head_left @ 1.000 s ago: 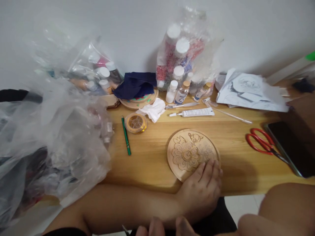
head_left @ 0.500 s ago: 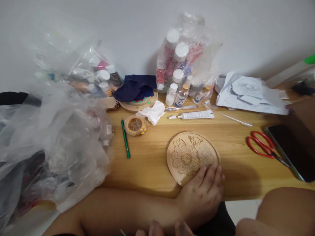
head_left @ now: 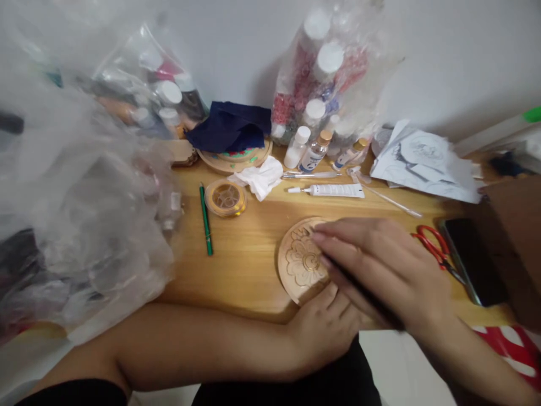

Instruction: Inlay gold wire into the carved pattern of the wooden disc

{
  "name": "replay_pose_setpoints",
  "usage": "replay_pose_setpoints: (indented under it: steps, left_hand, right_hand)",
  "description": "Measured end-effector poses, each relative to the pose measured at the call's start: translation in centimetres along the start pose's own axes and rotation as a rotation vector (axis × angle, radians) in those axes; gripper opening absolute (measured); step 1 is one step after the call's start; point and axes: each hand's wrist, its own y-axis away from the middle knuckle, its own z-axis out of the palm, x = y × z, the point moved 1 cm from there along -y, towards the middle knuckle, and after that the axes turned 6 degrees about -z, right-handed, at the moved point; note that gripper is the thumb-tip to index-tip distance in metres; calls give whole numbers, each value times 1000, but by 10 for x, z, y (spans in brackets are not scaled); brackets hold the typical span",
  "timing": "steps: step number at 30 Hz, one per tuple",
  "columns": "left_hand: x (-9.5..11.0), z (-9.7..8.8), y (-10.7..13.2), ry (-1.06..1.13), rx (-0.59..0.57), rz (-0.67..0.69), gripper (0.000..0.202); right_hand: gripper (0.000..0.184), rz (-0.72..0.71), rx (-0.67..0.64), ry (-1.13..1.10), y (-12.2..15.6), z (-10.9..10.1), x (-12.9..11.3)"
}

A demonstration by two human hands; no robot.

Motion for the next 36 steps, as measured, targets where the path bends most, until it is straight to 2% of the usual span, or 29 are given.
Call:
replay_pose_setpoints:
  steps: [2,4,6,14,23,31,36]
  left_hand:
    - [0,-7,1,-86,62,2,37]
    - [-1,-10,2,-147,106,3,39]
    - [-2,-11,1,-155,104,22,40]
    - [-2,-7,-1,-79,141,3,37]
    - [-4,-8,-1,-18,147,11,34]
    - [-5,-10,-1,-19,158,-11,35]
    - [-4,-8,0,-27,142,-3,35]
  right_hand:
    - [28,62,91,-60,2,6,19]
    - [27,197,130,-136,14,18,29]
    - [24,260,118,-180,25,28,32]
    - [19,210,20,-213,25,41,36]
    - [18,170,21,-165,30,50,37]
    - [25,116,-11,-161,29,52,37]
    - [24,147,-27,-159,27,53,37]
